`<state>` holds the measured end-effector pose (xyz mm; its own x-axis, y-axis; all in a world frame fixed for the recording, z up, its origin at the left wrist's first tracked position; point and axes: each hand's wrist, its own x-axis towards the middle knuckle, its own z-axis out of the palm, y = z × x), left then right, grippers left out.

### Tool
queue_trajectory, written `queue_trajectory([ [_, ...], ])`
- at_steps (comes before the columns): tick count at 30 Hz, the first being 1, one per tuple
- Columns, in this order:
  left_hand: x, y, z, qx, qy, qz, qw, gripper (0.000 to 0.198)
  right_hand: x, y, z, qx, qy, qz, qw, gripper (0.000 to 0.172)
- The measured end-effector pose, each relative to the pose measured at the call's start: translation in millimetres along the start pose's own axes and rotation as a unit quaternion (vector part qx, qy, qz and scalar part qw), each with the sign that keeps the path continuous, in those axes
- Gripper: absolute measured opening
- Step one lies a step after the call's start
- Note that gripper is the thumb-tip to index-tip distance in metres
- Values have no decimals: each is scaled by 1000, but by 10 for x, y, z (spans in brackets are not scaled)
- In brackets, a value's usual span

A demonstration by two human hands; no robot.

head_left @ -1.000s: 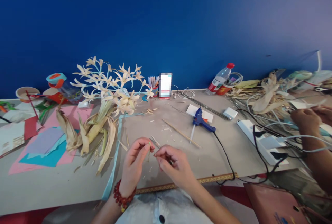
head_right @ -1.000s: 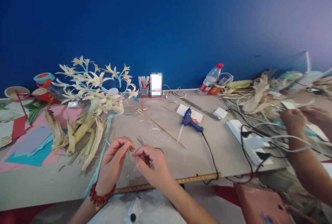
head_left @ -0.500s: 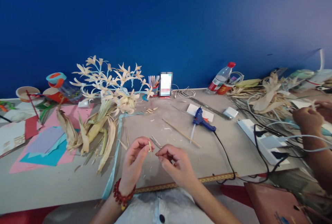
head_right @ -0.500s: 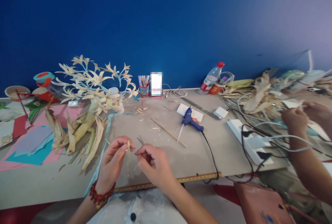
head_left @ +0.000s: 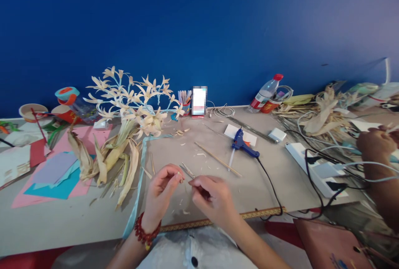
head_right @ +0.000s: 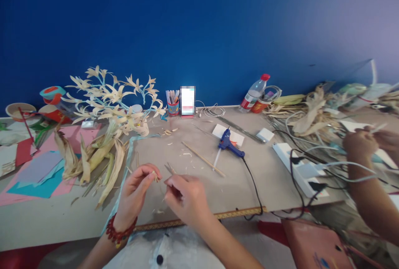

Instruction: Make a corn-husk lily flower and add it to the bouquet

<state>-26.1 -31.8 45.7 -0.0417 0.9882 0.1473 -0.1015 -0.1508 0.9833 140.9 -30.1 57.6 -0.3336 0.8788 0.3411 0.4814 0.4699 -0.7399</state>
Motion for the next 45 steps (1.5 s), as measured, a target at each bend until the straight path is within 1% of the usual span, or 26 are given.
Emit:
queue_trajectory([
  [3, 2, 12, -5, 18, -2, -4, 1000, 18, 8, 3, -20, -42, 1, -30, 999, 17],
  [6, 4, 27, 3, 20, -2, -5, 1000, 24, 15, -1, -31, -54, 5, -37, 998, 16],
  [9, 6, 26, 17, 12, 3, -8, 1000, 27, 20, -18, -37, -49, 6, -30, 998, 16],
  [14, 5, 7, 24, 1, 1, 0, 1000, 27, 16, -41, -42, -24, 9, -19, 1000, 14],
  [20, 2, 48, 5, 47, -14, 22, 999, 24, 2, -24, -40, 1, 1, -19, 1000, 14],
  [29, -4, 53, 8, 59, -15, 27, 998, 25, -3, -24, -34, 0, 0, -4, 1000, 13],
  [34, -12, 51, 10, 58, -21, 26, 998, 24, -8, -12, -32, 20, -9, 5, 1000, 12],
  [40, -13, 59, 12, 64, -15, 31, 997, 23, -24, -1, -37, 21, -5, 2, 1000, 12],
  [45, -8, 80, -9, 95, -26, 48, 994, 21, -36, 13, -29, 12, 1, 3, 1000, 12],
])
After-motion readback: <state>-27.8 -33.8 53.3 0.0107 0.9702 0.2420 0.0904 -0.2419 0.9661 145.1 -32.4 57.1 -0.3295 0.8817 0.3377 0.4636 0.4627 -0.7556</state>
